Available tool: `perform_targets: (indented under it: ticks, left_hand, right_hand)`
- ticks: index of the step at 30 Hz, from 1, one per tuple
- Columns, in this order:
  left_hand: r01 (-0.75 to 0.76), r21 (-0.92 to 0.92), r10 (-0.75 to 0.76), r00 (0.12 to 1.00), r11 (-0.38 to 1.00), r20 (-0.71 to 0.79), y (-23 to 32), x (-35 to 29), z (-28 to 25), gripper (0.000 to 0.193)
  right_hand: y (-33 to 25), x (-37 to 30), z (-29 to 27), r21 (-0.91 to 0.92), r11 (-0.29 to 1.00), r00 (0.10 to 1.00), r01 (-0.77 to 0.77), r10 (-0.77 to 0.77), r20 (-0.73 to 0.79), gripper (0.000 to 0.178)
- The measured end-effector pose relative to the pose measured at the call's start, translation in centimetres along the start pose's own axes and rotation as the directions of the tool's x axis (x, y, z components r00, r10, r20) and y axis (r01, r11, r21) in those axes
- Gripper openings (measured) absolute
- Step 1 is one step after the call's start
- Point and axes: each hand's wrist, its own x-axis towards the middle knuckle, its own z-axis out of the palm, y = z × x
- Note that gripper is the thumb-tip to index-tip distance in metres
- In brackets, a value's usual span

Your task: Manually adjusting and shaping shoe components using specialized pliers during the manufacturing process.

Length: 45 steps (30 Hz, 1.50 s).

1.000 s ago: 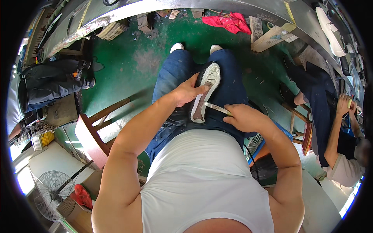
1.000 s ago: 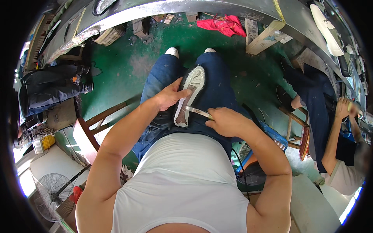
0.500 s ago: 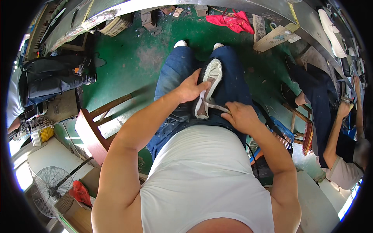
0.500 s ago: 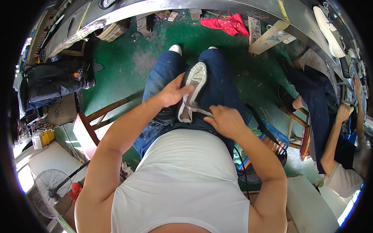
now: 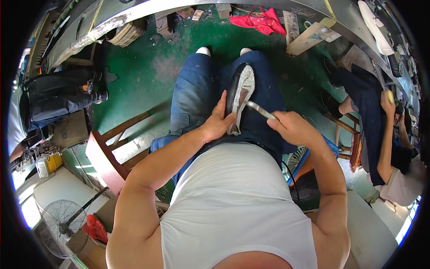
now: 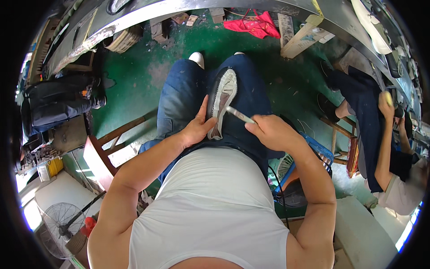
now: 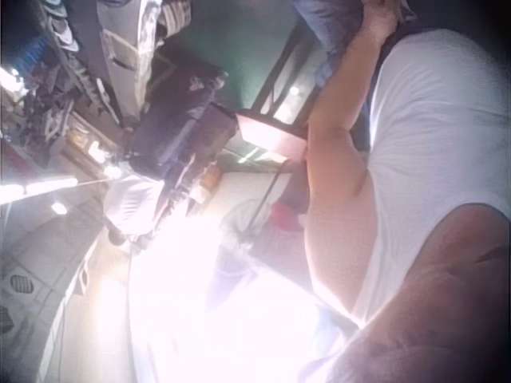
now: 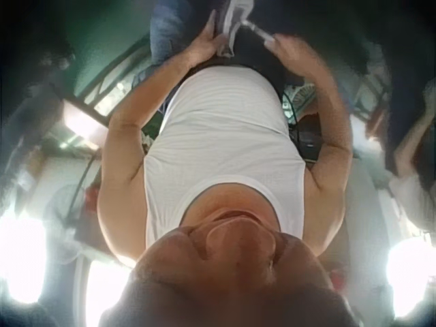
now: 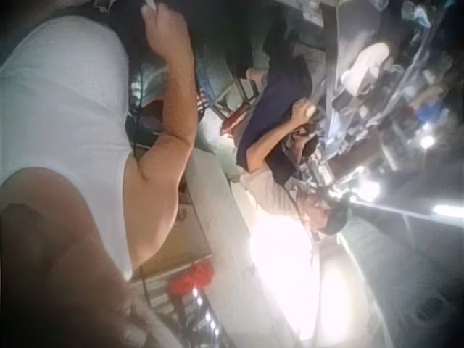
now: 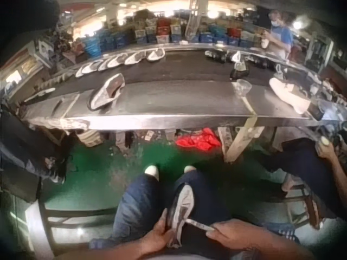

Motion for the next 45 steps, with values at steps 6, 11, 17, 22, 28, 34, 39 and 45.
perform_targets:
  ticks: [6, 11, 17, 22, 28, 34, 39, 45]
  left_hand:
    - [-0.016, 0.159, 0.019, 1.0, 0.987, -0.017, 1.5, -0.2, -0.7, 0.105]
    - [-0.149, 0.438, 0.181, 0.983, 0.887, -0.031, 4.0, 0.3, -1.5, 0.113]
    - [-0.06, -0.146, 0.035, 0.985, 0.987, -0.168, 4.8, 5.9, -4.6, 0.064]
    - [-0.161, -0.537, 0.144, 0.987, 0.828, -0.075, 16.9, 3.3, -11.3, 0.059]
    - [-0.428, 0.069, 0.426, 0.843, 0.901, -0.33, 37.7, 10.9, -23.2, 0.061]
    - [0.298, 0.95, 0.831, 0.55, -0.096, -0.088, 48.1, 25.4, -27.6, 0.059]
    - [0.361, 0.819, 0.826, 0.518, -0.445, 0.221, 41.1, 35.3, -34.6, 0.056]
    - [0.067, 0.997, 0.544, 0.835, 0.048, -0.082, 46.2, 31.5, -32.8, 0.047]
  right_hand:
    - [0.0, 2.9, 4.5, -0.107, 0.982, 0.957, 0.155, -0.176, -0.229, 0.039]
    - [3.1, 2.7, 4.3, 0.268, 0.958, 0.978, 0.1, -0.044, -0.205, 0.037]
    - [6.5, 3.3, 5.5, 0.687, 0.726, 0.988, 0.034, 0.078, -0.131, 0.037]
    - [8.5, 4.5, 5.7, 0.849, 0.529, 0.998, -0.003, 0.056, -0.032, 0.039]
    - [8.0, 6.8, 1.6, 0.874, 0.464, 0.99, -0.142, 0.056, 0.131, 0.04]
    - [7.6, 8.6, -0.9, 0.877, 0.43, 0.976, -0.213, 0.051, 0.212, 0.042]
    - [7.4, 10.2, -2.2, 0.884, 0.386, 0.963, -0.264, 0.06, 0.262, 0.043]
    - [7.7, 11.6, -2.9, 0.906, 0.362, 0.973, -0.221, 0.026, 0.228, 0.045]
